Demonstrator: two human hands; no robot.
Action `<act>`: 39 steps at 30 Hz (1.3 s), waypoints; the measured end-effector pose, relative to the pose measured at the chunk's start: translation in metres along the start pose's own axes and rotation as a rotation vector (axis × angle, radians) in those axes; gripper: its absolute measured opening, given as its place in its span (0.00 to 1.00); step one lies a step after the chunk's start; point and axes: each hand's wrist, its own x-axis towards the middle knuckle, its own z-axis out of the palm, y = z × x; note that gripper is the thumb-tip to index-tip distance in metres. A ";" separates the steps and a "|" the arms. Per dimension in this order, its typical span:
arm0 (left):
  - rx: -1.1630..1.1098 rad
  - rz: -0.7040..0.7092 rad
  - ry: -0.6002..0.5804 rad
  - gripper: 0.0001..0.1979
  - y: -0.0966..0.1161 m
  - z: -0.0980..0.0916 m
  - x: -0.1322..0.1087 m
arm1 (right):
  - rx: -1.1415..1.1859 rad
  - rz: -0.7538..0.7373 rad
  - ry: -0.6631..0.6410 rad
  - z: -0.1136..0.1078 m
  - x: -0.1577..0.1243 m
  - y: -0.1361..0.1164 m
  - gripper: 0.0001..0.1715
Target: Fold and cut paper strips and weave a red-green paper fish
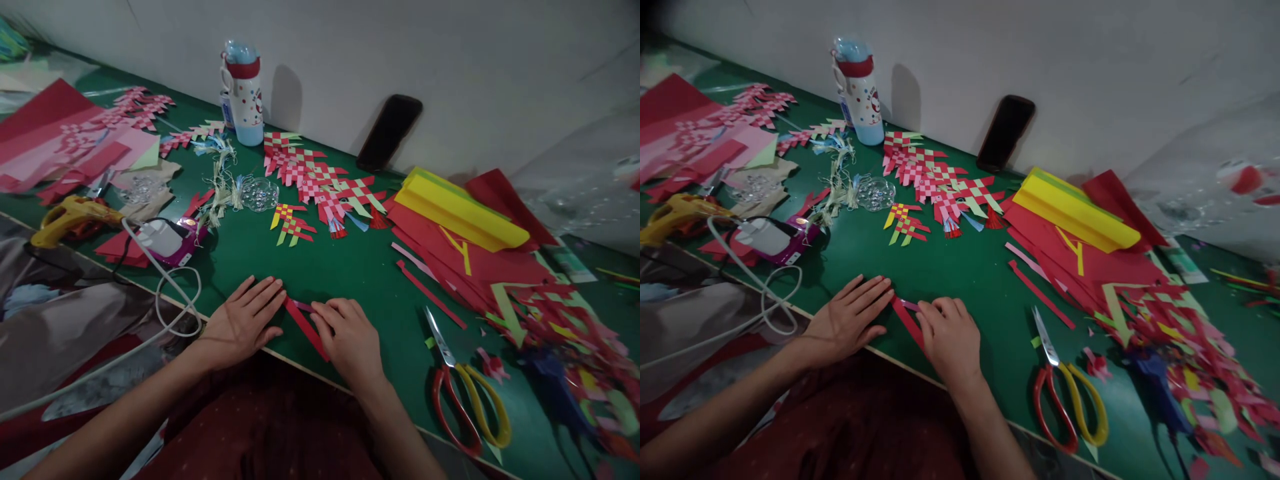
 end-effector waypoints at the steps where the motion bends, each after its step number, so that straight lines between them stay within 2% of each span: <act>1: 0.003 -0.001 -0.006 0.26 0.000 0.000 0.000 | 0.000 -0.004 -0.004 0.000 0.000 0.000 0.12; 12: 0.027 0.008 -0.036 0.26 0.000 -0.001 0.000 | 0.009 -0.018 -0.019 0.000 0.006 -0.002 0.12; 22: 0.038 0.023 0.007 0.29 -0.001 0.001 0.000 | 0.009 -0.034 -0.015 0.004 0.009 -0.003 0.12; 35: 0.055 0.024 0.000 0.29 -0.001 0.000 0.000 | 0.041 -0.018 -0.027 0.003 0.013 -0.002 0.12; 39: 0.048 0.024 -0.005 0.29 -0.001 -0.001 0.000 | 0.033 -0.001 0.006 0.003 0.012 0.003 0.12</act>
